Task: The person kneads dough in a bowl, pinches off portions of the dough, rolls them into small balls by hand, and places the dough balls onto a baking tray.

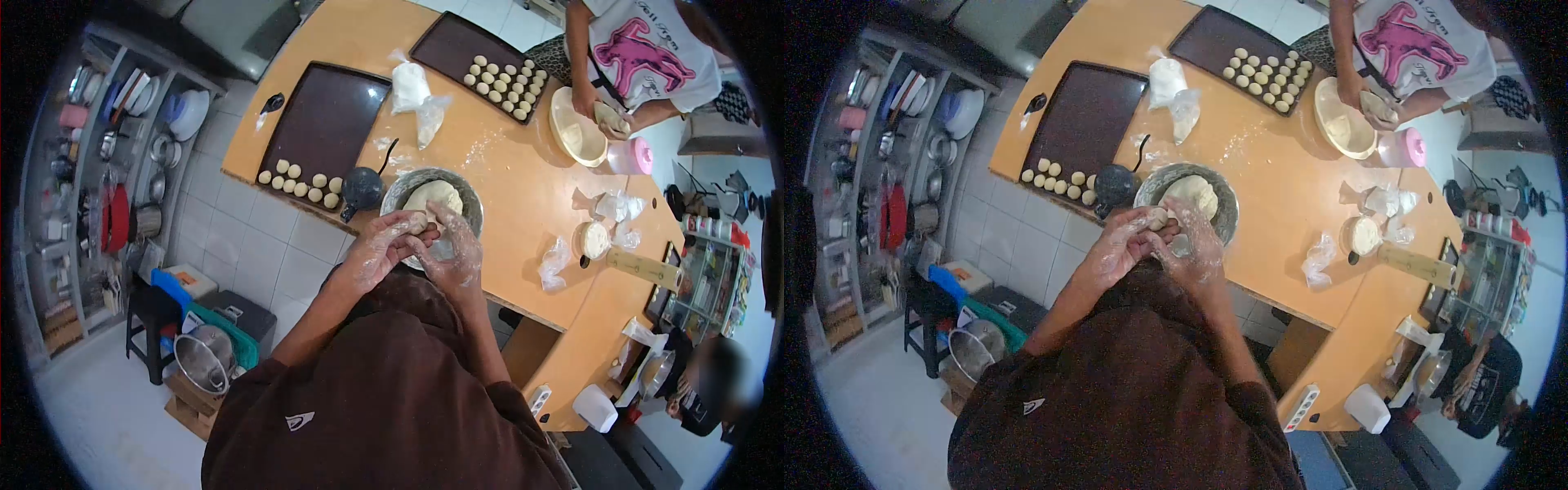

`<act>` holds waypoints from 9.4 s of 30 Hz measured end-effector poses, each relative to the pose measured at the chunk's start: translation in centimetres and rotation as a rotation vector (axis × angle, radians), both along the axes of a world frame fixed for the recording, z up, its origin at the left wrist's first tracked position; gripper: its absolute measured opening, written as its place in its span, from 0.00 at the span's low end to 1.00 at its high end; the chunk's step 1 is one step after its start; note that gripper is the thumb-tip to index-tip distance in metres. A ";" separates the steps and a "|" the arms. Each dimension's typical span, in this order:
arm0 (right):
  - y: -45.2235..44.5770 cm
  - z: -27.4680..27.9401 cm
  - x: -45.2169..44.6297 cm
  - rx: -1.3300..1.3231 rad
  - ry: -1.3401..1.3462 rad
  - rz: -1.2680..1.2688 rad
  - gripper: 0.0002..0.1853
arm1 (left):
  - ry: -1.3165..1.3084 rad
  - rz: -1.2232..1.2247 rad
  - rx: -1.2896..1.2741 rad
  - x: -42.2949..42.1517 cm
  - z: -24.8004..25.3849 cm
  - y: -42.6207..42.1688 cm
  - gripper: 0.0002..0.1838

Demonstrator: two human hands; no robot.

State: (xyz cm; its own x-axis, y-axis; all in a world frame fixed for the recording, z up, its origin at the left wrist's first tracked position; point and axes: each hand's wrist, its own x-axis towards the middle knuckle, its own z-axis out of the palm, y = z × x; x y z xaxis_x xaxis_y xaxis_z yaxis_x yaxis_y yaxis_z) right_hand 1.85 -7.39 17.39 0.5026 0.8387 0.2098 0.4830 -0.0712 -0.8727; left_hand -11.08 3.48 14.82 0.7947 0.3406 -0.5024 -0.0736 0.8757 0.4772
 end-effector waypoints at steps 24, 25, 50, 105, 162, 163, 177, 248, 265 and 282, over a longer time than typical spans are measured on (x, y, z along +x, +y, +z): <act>5.3 3.6 -1.6 0.014 -0.448 0.026 0.38 | -0.128 -0.118 0.032 2.0 3.2 0.5 0.29; 5.6 3.4 -1.0 -0.103 -0.525 0.051 0.42 | -0.152 -0.072 -0.016 1.8 3.8 0.3 0.31; 3.9 3.9 -2.0 -0.014 -0.625 0.050 0.41 | -0.487 0.004 -0.292 1.3 7.6 1.8 0.46; 1.9 0.7 -2.6 -0.137 -1.051 0.044 0.42 | -0.435 -0.412 0.449 6.9 -3.3 -2.6 0.59; 2.0 2.9 -0.7 -0.321 -0.974 -0.111 0.41 | -0.269 -0.469 -0.032 2.2 4.5 0.1 0.35; 1.7 2.6 -1.5 -0.698 -1.266 -0.106 0.41 | -0.306 -0.378 -0.107 2.8 5.8 1.1 0.37; 2.6 3.3 -5.6 0.014 -0.743 0.073 0.38 | -0.444 -0.291 0.115 4.5 2.5 0.9 0.32; 7.3 1.2 -6.3 -0.573 -0.850 0.065 0.36 | -0.479 -0.342 -0.065 4.6 -4.3 1.6 0.35; 10.0 3.8 0.0 -0.196 -0.619 0.058 0.37 | -0.177 -0.075 -0.072 -1.1 1.5 6.7 0.26; 10.4 1.9 -3.2 -0.092 -0.493 0.386 0.20 | -0.281 0.104 -0.096 -5.8 0.0 8.9 0.26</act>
State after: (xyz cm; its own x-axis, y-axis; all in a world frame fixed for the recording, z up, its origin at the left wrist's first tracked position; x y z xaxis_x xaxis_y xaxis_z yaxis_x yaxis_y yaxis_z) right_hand -1.39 2.97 19.29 0.0224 0.9659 0.2580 0.8327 0.1248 -0.5394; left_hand -16.92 12.37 14.83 0.8705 0.3887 -0.3017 -0.2821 0.8966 0.3413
